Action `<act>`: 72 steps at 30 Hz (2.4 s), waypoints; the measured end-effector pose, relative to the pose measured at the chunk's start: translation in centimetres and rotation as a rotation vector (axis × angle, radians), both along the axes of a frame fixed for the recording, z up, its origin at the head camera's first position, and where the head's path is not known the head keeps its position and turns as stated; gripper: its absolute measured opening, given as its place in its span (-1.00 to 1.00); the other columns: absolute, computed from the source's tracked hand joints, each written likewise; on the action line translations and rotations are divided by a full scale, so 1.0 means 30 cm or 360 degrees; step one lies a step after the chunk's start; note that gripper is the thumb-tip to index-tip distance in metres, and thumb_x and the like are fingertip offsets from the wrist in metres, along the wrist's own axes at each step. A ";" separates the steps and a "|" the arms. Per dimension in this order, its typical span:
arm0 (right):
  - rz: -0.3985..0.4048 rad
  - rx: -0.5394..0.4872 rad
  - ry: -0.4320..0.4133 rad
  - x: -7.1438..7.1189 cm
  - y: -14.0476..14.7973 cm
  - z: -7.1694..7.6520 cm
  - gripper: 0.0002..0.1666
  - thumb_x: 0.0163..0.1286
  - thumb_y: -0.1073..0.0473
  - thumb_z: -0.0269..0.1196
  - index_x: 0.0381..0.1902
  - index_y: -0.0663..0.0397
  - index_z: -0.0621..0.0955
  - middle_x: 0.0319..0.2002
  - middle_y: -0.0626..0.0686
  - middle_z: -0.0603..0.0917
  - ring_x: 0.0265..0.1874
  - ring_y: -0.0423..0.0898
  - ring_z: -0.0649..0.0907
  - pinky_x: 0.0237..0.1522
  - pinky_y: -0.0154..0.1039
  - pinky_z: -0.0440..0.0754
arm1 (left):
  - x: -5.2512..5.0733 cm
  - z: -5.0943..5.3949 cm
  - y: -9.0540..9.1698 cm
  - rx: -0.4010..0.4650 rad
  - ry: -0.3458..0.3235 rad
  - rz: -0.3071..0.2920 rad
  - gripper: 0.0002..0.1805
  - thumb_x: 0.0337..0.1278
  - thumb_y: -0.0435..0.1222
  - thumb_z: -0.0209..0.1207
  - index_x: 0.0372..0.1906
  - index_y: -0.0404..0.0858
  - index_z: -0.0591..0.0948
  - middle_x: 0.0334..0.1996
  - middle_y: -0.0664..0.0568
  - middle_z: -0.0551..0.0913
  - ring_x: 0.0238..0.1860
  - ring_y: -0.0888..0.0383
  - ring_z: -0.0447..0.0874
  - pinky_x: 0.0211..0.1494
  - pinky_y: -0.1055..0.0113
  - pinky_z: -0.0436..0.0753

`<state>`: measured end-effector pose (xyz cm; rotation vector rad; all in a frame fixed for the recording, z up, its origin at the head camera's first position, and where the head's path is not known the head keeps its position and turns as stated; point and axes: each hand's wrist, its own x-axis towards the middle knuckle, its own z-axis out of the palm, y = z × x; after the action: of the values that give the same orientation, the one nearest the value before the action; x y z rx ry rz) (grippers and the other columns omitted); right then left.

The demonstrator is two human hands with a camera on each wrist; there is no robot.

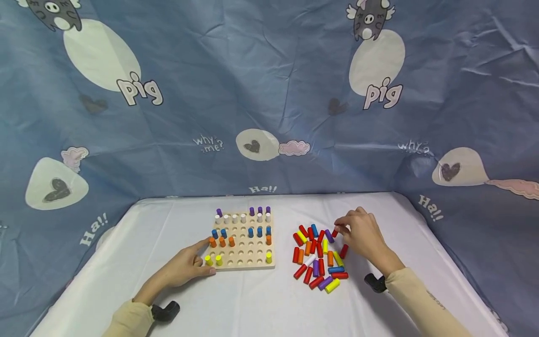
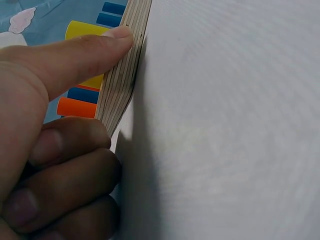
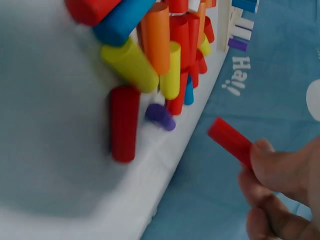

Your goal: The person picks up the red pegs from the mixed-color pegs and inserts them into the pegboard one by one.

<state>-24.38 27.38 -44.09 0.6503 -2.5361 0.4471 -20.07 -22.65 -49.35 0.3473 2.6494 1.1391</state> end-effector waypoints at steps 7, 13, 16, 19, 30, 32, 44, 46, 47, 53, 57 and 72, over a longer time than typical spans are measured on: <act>-0.0082 -0.0109 0.0071 -0.019 -0.105 0.020 -0.76 0.11 0.42 0.49 -0.32 0.00 0.88 -0.39 0.00 0.82 -0.32 0.00 0.56 -0.24 -0.04 0.23 | -0.006 0.003 -0.003 0.0014 -0.0001 -0.0006 0.17 0.16 -0.02 0.53 0.66 -0.45 0.14 -0.74 0.20 0.33 -0.68 0.25 0.17 -0.55 0.41 0.26; -0.0094 -0.0159 0.0056 -0.034 -0.226 0.042 -0.78 0.16 0.39 0.51 -0.30 -0.04 0.89 -0.37 0.02 0.85 -0.31 -0.01 0.51 -0.24 -0.03 0.14 | -0.002 0.001 -0.004 0.0024 -0.0014 -0.0009 0.16 0.18 -0.03 0.52 0.66 -0.45 0.13 -0.74 0.20 0.32 -0.68 0.26 0.16 -0.54 0.41 0.27; -0.0081 -0.0182 0.0050 -0.036 -0.288 0.046 -0.80 0.18 0.37 0.50 -0.30 -0.04 0.89 -0.39 0.02 0.85 -0.30 -0.02 0.50 -0.23 -0.05 0.13 | 0.002 -0.001 -0.004 0.0036 -0.0025 -0.0012 0.15 0.18 -0.04 0.52 0.66 -0.45 0.13 -0.75 0.20 0.31 -0.69 0.25 0.15 -0.54 0.41 0.28; -0.0045 -0.0200 0.0047 -0.037 -0.345 0.051 -0.80 0.16 0.36 0.51 -0.29 -0.03 0.89 -0.39 0.01 0.85 -0.28 -0.03 0.51 -0.22 -0.05 0.14 | 0.003 -0.003 -0.005 0.0042 -0.0025 -0.0015 0.15 0.18 -0.05 0.52 0.66 -0.45 0.14 -0.75 0.20 0.31 -0.69 0.25 0.15 -0.53 0.40 0.28; 0.0163 -0.0236 0.0068 -0.040 -0.516 0.016 -0.88 0.18 0.23 0.59 -0.32 -0.10 0.90 -0.42 -0.07 0.84 -0.31 -0.09 0.51 -0.21 -0.09 0.17 | 0.004 -0.003 -0.002 0.0039 -0.0027 -0.0006 0.14 0.18 -0.06 0.51 0.65 -0.46 0.14 -0.75 0.20 0.31 -0.68 0.25 0.15 -0.52 0.40 0.28; 0.0200 -0.0251 0.0061 -0.037 -0.549 0.003 -0.88 0.16 0.25 0.60 -0.33 -0.09 0.90 -0.44 -0.08 0.83 -0.33 -0.09 0.49 -0.22 -0.10 0.16 | 0.006 -0.002 -0.001 0.0041 -0.0030 -0.0005 0.14 0.18 -0.06 0.52 0.65 -0.46 0.14 -0.75 0.20 0.31 -0.68 0.25 0.15 -0.52 0.40 0.29; 0.0326 -0.0244 -0.0076 -0.043 -0.722 -0.037 -0.87 0.18 0.28 0.57 -0.33 -0.09 0.90 -0.44 -0.12 0.82 -0.31 -0.10 0.49 -0.22 -0.12 0.16 | 0.005 -0.005 -0.003 0.0014 -0.0017 -0.0007 0.13 0.20 -0.05 0.50 0.66 -0.43 0.15 -0.75 0.22 0.30 -0.69 0.28 0.14 -0.49 0.39 0.30; 0.0321 -0.0230 -0.0100 -0.044 -0.740 -0.042 -0.84 0.16 0.30 0.57 -0.32 -0.10 0.91 -0.44 -0.13 0.82 -0.30 -0.10 0.49 -0.21 -0.14 0.17 | 0.003 -0.006 -0.003 0.0011 -0.0020 -0.0010 0.12 0.20 -0.05 0.50 0.66 -0.42 0.14 -0.75 0.22 0.31 -0.69 0.28 0.14 -0.49 0.40 0.29; 0.0321 -0.0218 -0.0098 -0.045 -0.749 -0.045 -0.83 0.16 0.29 0.57 -0.33 -0.11 0.91 -0.44 -0.13 0.82 -0.30 -0.11 0.49 -0.21 -0.15 0.18 | 0.002 -0.007 -0.003 0.0007 -0.0019 -0.0012 0.12 0.21 -0.05 0.50 0.66 -0.42 0.14 -0.75 0.22 0.31 -0.69 0.28 0.14 -0.50 0.40 0.29; 0.0352 -0.0163 -0.0074 -0.048 -0.791 -0.067 -0.85 0.14 0.24 0.57 -0.36 -0.17 0.91 -0.46 -0.16 0.82 -0.36 -0.13 0.48 -0.23 -0.20 0.22 | -0.001 -0.003 -0.005 0.0013 -0.0005 -0.0006 0.12 0.20 -0.05 0.50 0.66 -0.42 0.16 -0.75 0.22 0.31 -0.69 0.29 0.15 -0.52 0.39 0.28; 0.0376 -0.0173 -0.0166 -0.040 -0.817 -0.076 -0.86 0.18 0.22 0.56 -0.33 -0.17 0.91 -0.43 -0.15 0.84 -0.35 -0.16 0.44 -0.21 -0.22 0.20 | 0.002 -0.003 -0.004 0.0025 -0.0025 0.0003 0.12 0.19 -0.05 0.51 0.66 -0.42 0.16 -0.75 0.21 0.31 -0.69 0.28 0.15 -0.52 0.40 0.28; 0.0503 -0.0144 -0.0237 -0.006 -0.924 -0.077 -0.87 0.23 0.22 0.54 -0.31 -0.18 0.91 -0.43 -0.21 0.81 -0.33 -0.22 0.44 -0.19 -0.29 0.23 | -0.001 -0.017 -0.007 0.0022 -0.0004 -0.0039 0.11 0.23 -0.02 0.48 0.67 -0.40 0.15 -0.75 0.22 0.28 -0.68 0.27 0.13 -0.53 0.42 0.24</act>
<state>-24.57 -0.34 -46.40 1.0227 -2.5382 0.7391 -20.10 -22.86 -49.87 0.3796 2.6291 1.1505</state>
